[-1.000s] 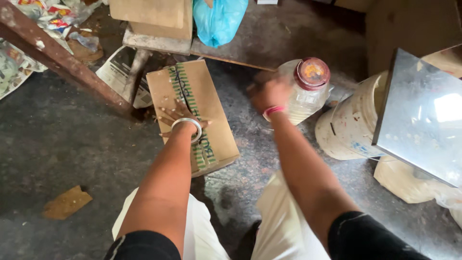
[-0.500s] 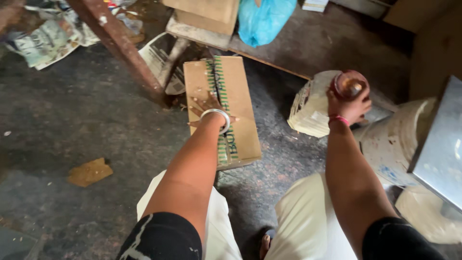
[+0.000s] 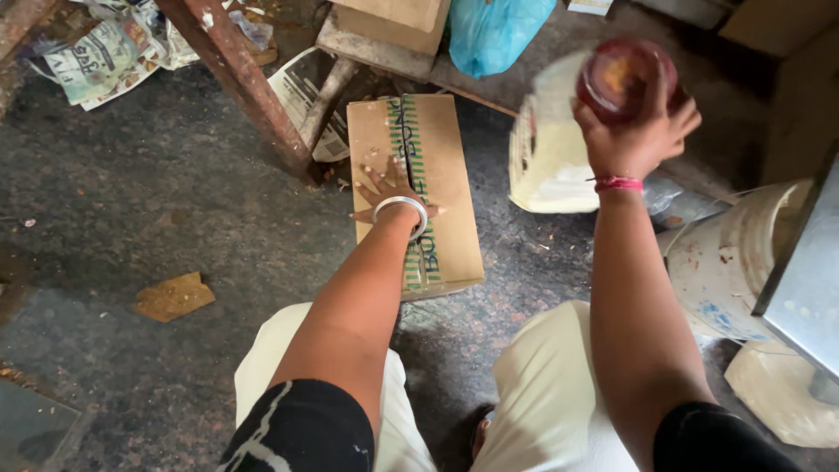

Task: The person picks up bread slices from a small appliance, handles a striped cloth, and bags bread slices. They then move a cardboard box on the floor, open a large jar of ingredients, and use a metal plate to cover a bucket.

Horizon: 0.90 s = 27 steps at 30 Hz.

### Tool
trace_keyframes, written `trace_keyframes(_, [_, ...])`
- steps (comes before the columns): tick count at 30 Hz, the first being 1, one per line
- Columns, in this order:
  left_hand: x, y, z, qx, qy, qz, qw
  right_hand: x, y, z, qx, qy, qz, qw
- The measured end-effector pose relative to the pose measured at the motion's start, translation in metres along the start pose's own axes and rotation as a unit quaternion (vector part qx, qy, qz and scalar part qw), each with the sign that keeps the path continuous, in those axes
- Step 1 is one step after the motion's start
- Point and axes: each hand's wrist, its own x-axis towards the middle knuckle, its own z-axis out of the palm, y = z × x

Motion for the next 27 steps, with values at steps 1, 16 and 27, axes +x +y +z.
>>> trace_keyframes(1, [-0.002, 0.000, 0.001, -0.002, 0.000, 0.002, 1.000, 0.002, -0.017, -0.011, 0.042, -0.004, -0.031, 0.999])
trace_keyframes(16, [0.129, -0.095, -0.003, 0.008, 0.053, 0.179, 0.982, -0.057, -0.179, -0.024, 0.157, -0.051, -0.186, 0.969])
trace_keyframes(27, [0.222, -0.113, 0.036, -0.282, 0.190, 0.095, 0.936, -0.060, -0.153, 0.005, 0.337, -0.043, -0.242, 0.909])
